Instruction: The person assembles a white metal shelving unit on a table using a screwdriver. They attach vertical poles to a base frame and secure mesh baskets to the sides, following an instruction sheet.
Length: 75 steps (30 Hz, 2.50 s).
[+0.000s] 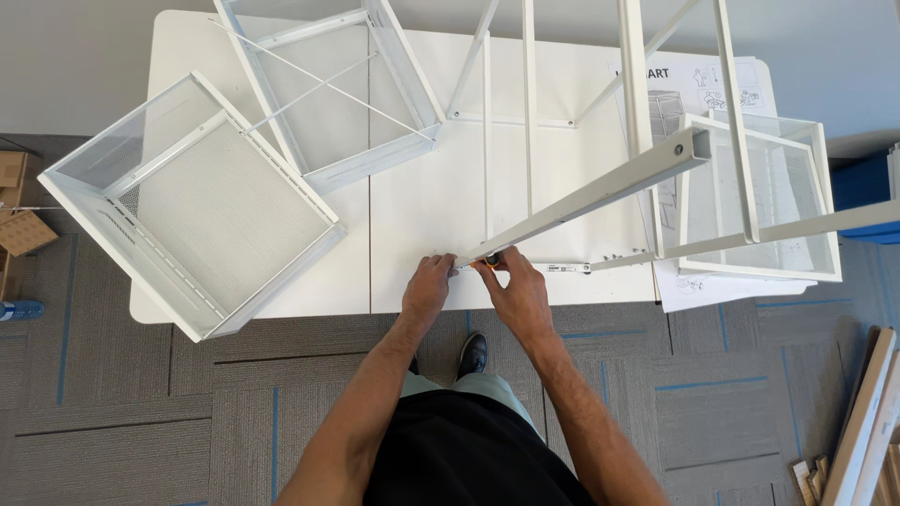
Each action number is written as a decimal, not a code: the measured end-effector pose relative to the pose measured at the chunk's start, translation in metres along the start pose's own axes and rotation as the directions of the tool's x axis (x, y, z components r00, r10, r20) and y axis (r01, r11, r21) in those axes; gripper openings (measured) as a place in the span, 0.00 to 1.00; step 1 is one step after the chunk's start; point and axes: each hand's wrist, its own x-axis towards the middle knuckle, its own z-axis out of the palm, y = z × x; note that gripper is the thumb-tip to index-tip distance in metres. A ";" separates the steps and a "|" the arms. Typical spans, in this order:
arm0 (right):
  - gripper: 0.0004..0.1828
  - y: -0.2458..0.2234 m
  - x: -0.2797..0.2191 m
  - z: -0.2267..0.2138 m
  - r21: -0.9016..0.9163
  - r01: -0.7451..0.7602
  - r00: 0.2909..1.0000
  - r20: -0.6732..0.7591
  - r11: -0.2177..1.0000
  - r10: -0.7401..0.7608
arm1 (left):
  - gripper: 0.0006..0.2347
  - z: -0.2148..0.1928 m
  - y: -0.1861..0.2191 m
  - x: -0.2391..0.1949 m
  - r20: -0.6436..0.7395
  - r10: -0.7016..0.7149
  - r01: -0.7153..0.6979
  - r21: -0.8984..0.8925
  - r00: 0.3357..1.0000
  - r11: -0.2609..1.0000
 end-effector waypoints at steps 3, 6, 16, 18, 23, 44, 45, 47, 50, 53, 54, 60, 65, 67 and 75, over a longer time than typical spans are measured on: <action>0.06 0.023 0.006 0.002 -0.068 0.135 0.991 0.024 0.989 -0.133 | 0.11 -0.002 0.000 -0.001 0.008 -0.010 0.010 -0.029 1.000 1.000; 0.08 -0.003 0.010 -0.012 -0.032 0.178 0.983 0.054 0.983 -0.177 | 0.11 0.001 0.000 -0.002 -0.004 -0.002 0.002 -0.035 1.000 0.999; 0.15 -0.017 0.004 -0.008 -0.193 0.136 0.990 0.001 0.972 -0.138 | 0.11 0.002 -0.001 -0.001 0.003 -0.014 0.014 -0.042 1.000 0.999; 0.15 -0.015 0.005 -0.005 -0.166 0.105 0.994 -0.007 0.981 -0.107 | 0.11 0.000 -0.001 0.000 -0.005 -0.010 0.010 -0.058 1.000 0.998; 0.12 0.020 0.001 0.018 -0.117 0.070 0.997 -0.035 0.991 -0.075 | 0.11 -0.005 0.002 -0.001 0.002 -0.017 0.017 -0.052 1.000 0.999; 0.13 0.006 -0.002 0.011 -0.059 0.045 0.997 -0.060 0.997 -0.048 | 0.10 -0.001 -0.001 -0.001 0.009 -0.025 0.026 -0.055 1.000 0.998; 0.12 0.012 -0.002 0.014 -0.038 0.034 0.997 -0.066 0.999 -0.036 | 0.10 -0.002 0.000 -0.001 0.009 -0.026 0.027 -0.048 1.000 0.998; 0.12 -0.003 0.000 0.004 -0.057 0.036 0.998 -0.059 0.998 -0.040 | 0.10 -0.002 0.000 0.000 0.009 -0.019 0.019 -0.043 1.000 0.999; 0.14 -0.014 0.000 -0.003 0.010 -0.049 0.998 -0.030 0.999 0.049 | 0.10 -0.002 0.000 -0.001 0.008 -0.015 0.015 -0.042 1.000 0.999; 0.17 0.011 -0.004 0.008 0.050 -0.083 0.996 -0.028 0.995 0.084 | 0.10 -0.001 0.000 -0.004 0.010 -0.014 0.014 -0.047 1.000 0.999; 0.18 0.025 -0.002 0.015 0.007 -0.020 0.999 -0.050 1.000 0.021 | 0.10 -0.002 -0.001 -0.002 0.005 -0.012 0.012 -0.047 1.000 0.999; 0.17 0.005 -0.006 0.011 -0.033 0.082 0.988 -0.126 0.996 -0.086 | 0.11 0.000 -0.001 -0.003 -0.015 -0.003 0.003 -0.057 1.000 0.998; 0.15 0.010 -0.004 0.009 0.004 0.011 0.994 -0.105 1.000 -0.011 | 0.11 -0.006 0.002 -0.003 -0.008 -0.006 0.005 -0.055 1.000 0.998; 0.17 0.014 -0.002 0.011 0.076 -0.017 0.996 -0.089 0.997 0.024 | 0.11 -0.008 0.003 -0.002 -0.019 0.000 -0.001 -0.050 1.000 0.999; 0.13 0.002 -0.007 0.008 0.039 0.003 0.993 -0.118 0.999 0.001 | 0.11 -0.007 0.004 -0.004 -0.012 -0.010 0.009 -0.089 1.000 0.996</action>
